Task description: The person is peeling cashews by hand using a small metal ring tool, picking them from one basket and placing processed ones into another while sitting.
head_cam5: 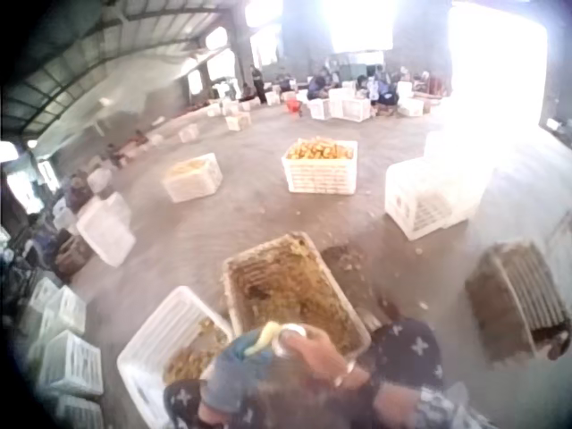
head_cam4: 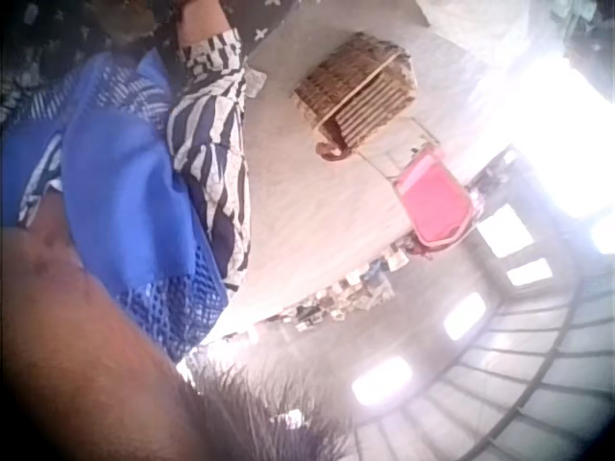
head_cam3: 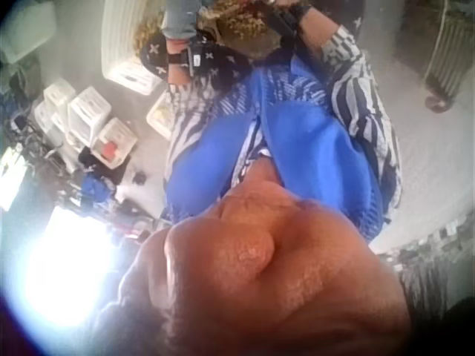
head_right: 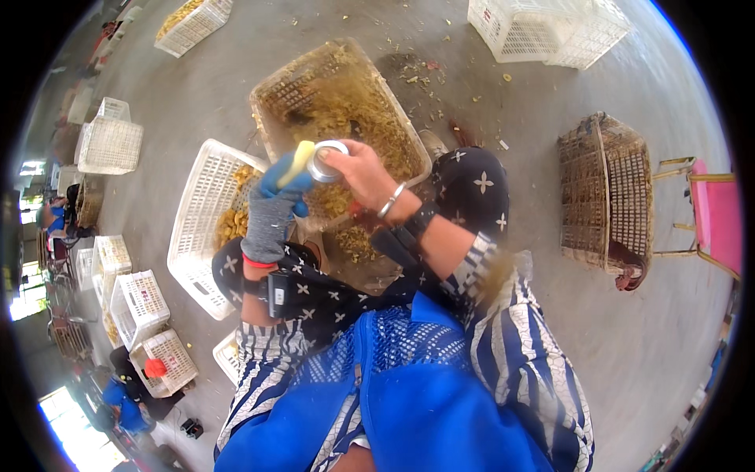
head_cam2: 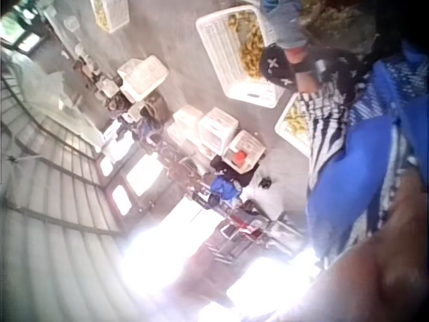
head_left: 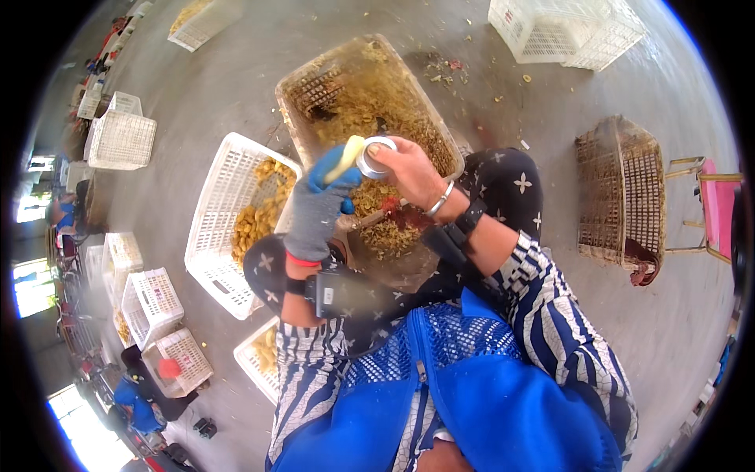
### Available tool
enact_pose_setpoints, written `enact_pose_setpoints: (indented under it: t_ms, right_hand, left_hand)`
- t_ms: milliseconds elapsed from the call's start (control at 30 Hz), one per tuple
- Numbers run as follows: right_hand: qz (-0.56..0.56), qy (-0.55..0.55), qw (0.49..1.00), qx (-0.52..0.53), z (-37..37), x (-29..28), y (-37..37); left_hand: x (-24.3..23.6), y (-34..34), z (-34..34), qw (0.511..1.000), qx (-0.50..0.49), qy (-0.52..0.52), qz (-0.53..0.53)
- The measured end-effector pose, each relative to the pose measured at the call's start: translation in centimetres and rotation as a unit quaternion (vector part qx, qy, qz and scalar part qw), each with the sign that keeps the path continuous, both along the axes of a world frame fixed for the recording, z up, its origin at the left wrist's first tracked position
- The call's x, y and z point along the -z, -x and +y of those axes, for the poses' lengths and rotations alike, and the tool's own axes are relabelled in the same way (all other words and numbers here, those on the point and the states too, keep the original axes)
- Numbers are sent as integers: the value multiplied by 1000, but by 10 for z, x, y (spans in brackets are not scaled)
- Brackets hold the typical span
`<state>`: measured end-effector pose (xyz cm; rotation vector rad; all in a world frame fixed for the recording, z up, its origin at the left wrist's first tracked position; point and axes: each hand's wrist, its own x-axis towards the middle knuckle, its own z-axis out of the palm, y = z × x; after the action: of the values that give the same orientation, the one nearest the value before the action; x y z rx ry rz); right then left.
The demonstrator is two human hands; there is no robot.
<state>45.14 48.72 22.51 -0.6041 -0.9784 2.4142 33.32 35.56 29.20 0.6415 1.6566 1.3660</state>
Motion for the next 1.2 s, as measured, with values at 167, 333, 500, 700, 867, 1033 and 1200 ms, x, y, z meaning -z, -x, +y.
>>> enact_pose_setpoints:
  t_ms: [167, 333, 500, 700, 867, 1033, 1200]
  right_hand:
    - [125, 118, 985, 15, -36, -13, -31]
    - [103, 57, 992, -48, -45, -4, -53]
    - [182, 162, 969, -28, -64, -12, -64]
    - [182, 216, 959, -40, -84, -23, -72]
    - [139, 172, 975, 20, -102, -19, -68]
    - [92, 159, 980, 77, -116, -8, -65]
    - [-20, 130, 986, 106, -116, -5, -64]
  left_hand:
    - [-7, -31, -23, 941, 44, 25, 334]
    - [-15, -68, -37, 950, 33, -36, 308]
    - [-7, -80, -55, 907, -7, -130, 400]
    - [20, -96, -58, 870, -80, -205, 440]
    - [31, -108, -63, 941, -105, -185, 262]
    - [63, -115, -68, 958, -143, -210, 136]
    - [67, -93, -72, 934, -151, -283, -154]
